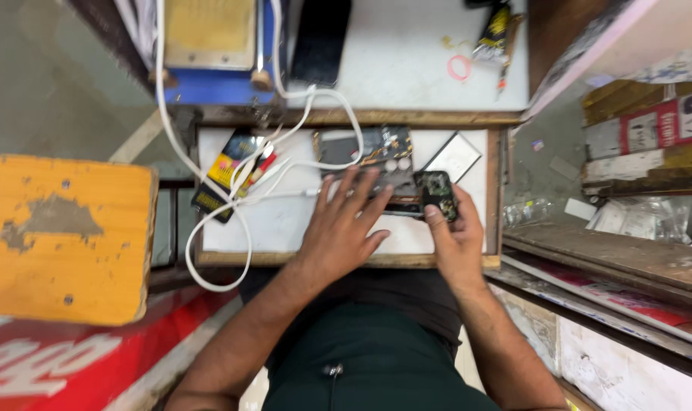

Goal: The person disassembles a smartphone on a workbench, removes the battery and screen, and uses a toothbrush to clean internal components. They handle the phone frame, battery, and screen separately, then reposition parts on the table.

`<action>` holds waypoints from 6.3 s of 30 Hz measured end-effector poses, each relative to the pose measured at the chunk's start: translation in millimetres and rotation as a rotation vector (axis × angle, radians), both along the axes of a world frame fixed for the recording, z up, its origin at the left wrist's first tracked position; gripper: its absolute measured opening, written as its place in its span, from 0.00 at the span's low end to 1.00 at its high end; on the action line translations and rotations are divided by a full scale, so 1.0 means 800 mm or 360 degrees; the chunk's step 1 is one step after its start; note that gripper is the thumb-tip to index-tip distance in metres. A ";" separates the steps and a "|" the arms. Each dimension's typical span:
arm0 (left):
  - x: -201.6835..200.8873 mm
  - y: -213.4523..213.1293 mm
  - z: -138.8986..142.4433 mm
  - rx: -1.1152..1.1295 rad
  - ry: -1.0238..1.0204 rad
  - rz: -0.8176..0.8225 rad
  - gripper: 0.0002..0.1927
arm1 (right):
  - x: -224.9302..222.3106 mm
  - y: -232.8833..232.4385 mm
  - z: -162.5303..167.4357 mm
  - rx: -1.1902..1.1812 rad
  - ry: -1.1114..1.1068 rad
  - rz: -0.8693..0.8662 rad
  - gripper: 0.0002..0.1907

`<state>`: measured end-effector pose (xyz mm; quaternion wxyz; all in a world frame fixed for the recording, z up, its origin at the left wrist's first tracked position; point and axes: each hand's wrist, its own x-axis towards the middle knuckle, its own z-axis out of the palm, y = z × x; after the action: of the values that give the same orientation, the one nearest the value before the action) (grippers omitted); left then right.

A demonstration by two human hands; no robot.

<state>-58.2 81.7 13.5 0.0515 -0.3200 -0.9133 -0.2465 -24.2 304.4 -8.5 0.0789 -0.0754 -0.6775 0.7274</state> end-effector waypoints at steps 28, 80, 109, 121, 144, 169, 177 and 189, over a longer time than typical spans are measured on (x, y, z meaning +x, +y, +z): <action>-0.037 -0.147 -0.037 0.0260 -0.0055 0.1124 0.09 | -0.016 0.008 -0.049 -0.0787 -0.0333 0.0206 0.16; 0.080 -0.018 -0.024 0.0439 -0.0306 0.0482 0.14 | 0.001 -0.020 0.008 -0.1202 -0.0240 -0.0049 0.27; 0.051 -0.004 -0.010 0.0272 -0.0024 0.0487 0.18 | 0.011 -0.048 0.049 -0.0900 0.0206 -0.0048 0.21; 0.054 -0.034 0.026 0.0454 0.0023 0.0337 0.17 | -0.007 -0.010 0.038 -0.0609 0.0078 0.0001 0.22; -0.003 -0.040 0.058 0.0211 0.0002 -0.0105 0.23 | 0.003 0.024 0.009 -0.0455 -0.0604 0.0639 0.16; -0.017 -0.054 0.046 0.0231 0.0101 -0.0081 0.23 | -0.007 0.031 0.011 -0.0390 -0.0672 0.0849 0.17; -0.013 -0.065 0.038 0.0149 0.0086 0.0002 0.23 | -0.009 0.031 0.006 -0.0418 -0.0693 0.0833 0.19; -0.011 -0.065 0.034 0.0121 0.0088 0.0184 0.23 | -0.004 0.033 0.010 -0.0324 -0.0612 0.0844 0.18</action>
<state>-66.6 29.6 41.1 0.1029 -0.2714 -0.9185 -0.2687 -27.3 330.7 -0.2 -0.2500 -0.0399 -0.5999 0.7590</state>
